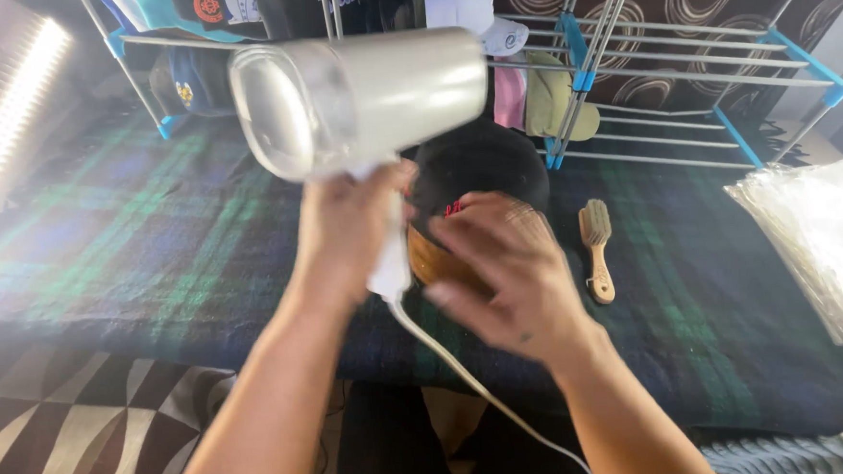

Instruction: The person steams a black baseball cap placed on a wooden hat form using a handheld steamer. They rotate the cap to steam different sections, including the brim and the embroidered logo. After steaming, the person uses a wooden brush to smooth the fabric and then removes the cap from the form.

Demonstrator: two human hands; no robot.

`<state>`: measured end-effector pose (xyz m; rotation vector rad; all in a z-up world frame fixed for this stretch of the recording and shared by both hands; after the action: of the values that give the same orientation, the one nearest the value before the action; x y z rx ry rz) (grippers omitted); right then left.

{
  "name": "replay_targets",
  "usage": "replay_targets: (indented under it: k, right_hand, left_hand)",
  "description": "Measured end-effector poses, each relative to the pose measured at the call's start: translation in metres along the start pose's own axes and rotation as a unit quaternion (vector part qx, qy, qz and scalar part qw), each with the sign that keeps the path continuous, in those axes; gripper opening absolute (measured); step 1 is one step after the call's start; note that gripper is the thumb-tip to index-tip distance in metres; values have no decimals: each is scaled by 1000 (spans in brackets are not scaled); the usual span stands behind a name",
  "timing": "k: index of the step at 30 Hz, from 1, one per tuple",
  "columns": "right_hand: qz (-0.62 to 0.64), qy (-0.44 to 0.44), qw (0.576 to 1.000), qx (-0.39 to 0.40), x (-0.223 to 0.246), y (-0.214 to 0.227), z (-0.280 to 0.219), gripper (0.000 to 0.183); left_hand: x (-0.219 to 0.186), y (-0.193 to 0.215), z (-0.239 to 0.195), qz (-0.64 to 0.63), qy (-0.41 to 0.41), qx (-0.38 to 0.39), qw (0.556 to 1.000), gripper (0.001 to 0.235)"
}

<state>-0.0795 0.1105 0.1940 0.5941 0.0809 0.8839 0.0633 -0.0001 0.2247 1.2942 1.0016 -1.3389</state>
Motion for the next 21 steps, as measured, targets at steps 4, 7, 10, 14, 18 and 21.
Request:
replay_targets:
  k: [4,7,10,14,18,21]
  right_hand:
    - [-108,-109,988,-20,-83,12,-21,50]
    - [-117,-153,980,41,-110,-1,-39,56]
    - [-200,-117,973,1,-107,-19,-59,53]
    - [-202,-127,970,-40,-110,-32,-72,51]
    - [-203,-120,970,-62,-112,-37,-73,49]
    - [-196,-104,972,-73,-116,-38,-74,48]
  left_hand:
    - [-41,40,43,198,-54,-38,978,41]
    - [-64,48,66,225,-50,53,972,43]
    - [-77,45,79,305,-18,124,944,34]
    - [-102,23,77,512,10,189,838,38]
    - [-106,1,101,554,-27,212,804,30]
    - [-119,-10,94,574,-8,231,785,36]
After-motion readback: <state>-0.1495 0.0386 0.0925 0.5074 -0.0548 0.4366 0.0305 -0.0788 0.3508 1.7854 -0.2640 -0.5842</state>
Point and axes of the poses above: each hand's wrist, its own z-axis towards the middle knuckle, its own y-axis out of the back of the hand, x = y × z, the point moved 1 cm from there along z, towards the middle knuckle, and after that the axes turned 15 degrees about z, right-handed, at the moved point
